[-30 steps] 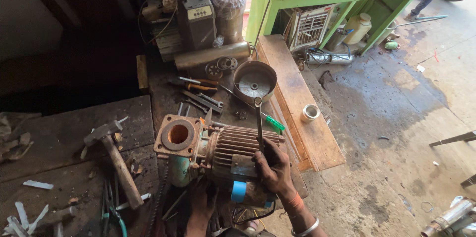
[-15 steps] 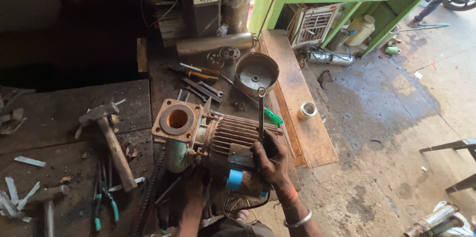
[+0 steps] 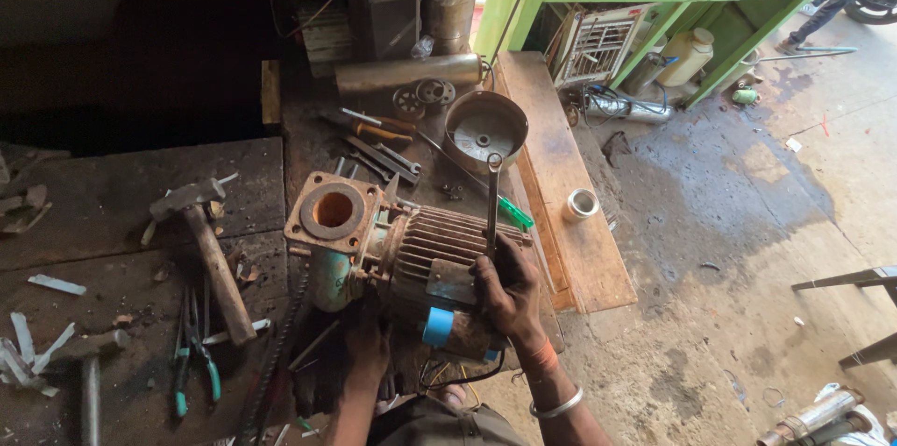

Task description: The person works on a rusty electric motor pump unit on a workshop bench. They hold the pump steady while loosening and tightening bolts with a spanner, reposition the unit, tap parts with a hammer, and use a screwdriver on the housing, working around the pump body and mounting flange.

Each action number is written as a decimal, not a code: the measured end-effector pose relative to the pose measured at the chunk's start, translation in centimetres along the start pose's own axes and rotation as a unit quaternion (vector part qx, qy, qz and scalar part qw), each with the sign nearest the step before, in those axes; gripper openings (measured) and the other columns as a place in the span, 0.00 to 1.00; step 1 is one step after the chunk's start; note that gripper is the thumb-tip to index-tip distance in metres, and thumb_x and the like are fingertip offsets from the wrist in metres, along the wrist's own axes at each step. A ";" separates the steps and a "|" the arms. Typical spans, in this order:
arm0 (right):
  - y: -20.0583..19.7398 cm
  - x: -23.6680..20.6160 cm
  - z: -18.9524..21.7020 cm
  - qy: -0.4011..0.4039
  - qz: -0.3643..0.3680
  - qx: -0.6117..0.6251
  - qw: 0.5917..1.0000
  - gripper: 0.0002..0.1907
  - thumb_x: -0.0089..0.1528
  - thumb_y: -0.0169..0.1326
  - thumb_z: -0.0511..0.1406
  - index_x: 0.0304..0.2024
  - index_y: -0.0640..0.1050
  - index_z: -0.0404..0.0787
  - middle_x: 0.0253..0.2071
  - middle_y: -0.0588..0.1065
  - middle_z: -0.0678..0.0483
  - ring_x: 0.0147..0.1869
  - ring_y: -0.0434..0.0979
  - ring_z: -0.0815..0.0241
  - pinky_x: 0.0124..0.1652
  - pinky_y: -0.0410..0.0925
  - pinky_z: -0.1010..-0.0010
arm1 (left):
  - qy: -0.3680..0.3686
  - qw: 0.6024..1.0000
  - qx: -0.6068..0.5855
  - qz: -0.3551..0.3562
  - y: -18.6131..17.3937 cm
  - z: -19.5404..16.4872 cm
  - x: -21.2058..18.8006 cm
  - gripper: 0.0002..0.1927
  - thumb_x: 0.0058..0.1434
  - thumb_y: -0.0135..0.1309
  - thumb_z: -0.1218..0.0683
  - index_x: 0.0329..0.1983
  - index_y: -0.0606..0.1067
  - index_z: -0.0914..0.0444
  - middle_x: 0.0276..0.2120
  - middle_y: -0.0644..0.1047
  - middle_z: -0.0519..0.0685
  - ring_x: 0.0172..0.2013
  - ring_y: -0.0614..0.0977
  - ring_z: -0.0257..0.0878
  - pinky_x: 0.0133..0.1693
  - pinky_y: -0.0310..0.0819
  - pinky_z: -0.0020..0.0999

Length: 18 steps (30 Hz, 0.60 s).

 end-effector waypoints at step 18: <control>0.6 -0.1 -0.2 -0.016 0.014 0.022 1.000 0.24 0.68 0.52 0.31 0.67 0.69 0.30 0.39 0.77 0.55 0.37 0.73 0.71 0.36 0.67 0.80 | 0.027 0.999 -0.014 -0.018 -1.1 -0.2 -0.2 0.27 0.61 0.53 0.48 0.63 0.73 0.61 0.59 0.74 0.59 0.62 0.71 0.59 0.65 0.63 0.51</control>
Point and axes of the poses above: each hand's wrist, its own x-axis towards the middle knuckle, its own y-axis out of the palm, z = x × y, the point moved 9 cm from there along x, towards the middle knuckle
